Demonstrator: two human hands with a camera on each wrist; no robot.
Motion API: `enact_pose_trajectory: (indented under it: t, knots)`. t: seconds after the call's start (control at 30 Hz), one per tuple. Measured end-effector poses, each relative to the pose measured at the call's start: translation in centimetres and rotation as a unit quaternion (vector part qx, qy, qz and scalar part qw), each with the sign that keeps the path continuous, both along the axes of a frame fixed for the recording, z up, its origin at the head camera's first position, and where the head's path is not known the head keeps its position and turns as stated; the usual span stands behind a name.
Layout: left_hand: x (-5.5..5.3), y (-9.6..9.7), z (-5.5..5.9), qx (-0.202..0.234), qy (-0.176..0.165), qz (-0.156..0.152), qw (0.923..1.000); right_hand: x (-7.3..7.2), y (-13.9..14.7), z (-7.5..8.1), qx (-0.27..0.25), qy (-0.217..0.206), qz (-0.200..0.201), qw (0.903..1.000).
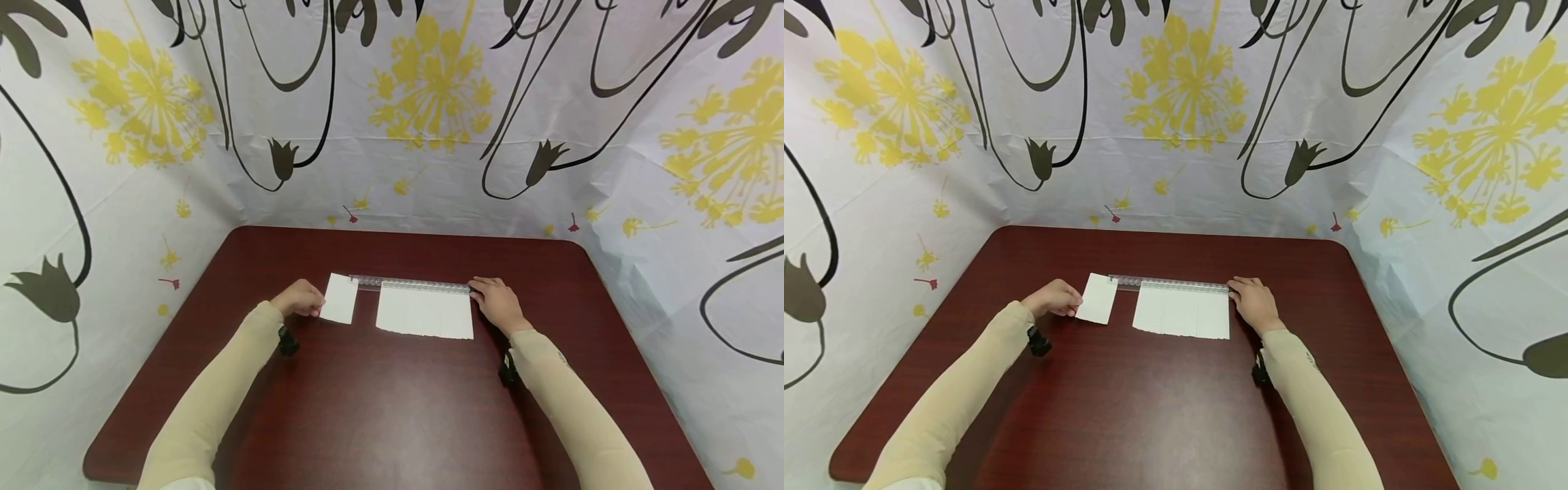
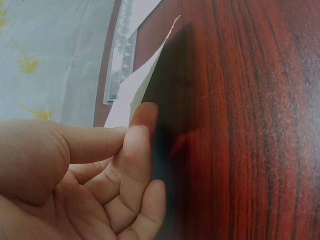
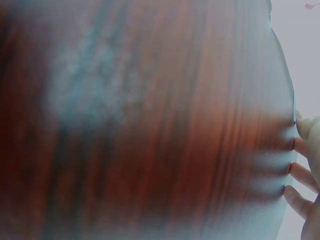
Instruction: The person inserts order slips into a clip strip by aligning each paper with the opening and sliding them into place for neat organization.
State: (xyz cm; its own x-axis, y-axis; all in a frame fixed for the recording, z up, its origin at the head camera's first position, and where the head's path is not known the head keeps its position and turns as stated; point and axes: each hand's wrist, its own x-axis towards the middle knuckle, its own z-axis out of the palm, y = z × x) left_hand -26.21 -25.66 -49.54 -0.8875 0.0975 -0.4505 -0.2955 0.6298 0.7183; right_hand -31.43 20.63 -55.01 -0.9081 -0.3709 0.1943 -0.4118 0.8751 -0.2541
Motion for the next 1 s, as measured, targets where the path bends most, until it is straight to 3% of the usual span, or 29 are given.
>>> enact_pose_trajectory:
  t: [0.67,0.83,1.0]
  knots:
    - [-0.25,0.72,-0.42,0.0,0.014,0.005,0.9999,-0.09,0.03,-0.21,-0.006,0.01,0.004,0.9999]
    - [-0.35,0.54,-0.54,0.01,0.031,0.017,0.9993,-0.01,0.0,-0.06,-0.007,0.007,0.001,1.0]
    - [-0.35,0.41,-0.74,-0.009,0.055,0.022,0.9982,0.05,0.03,-0.13,-0.006,0.009,0.004,0.9999]
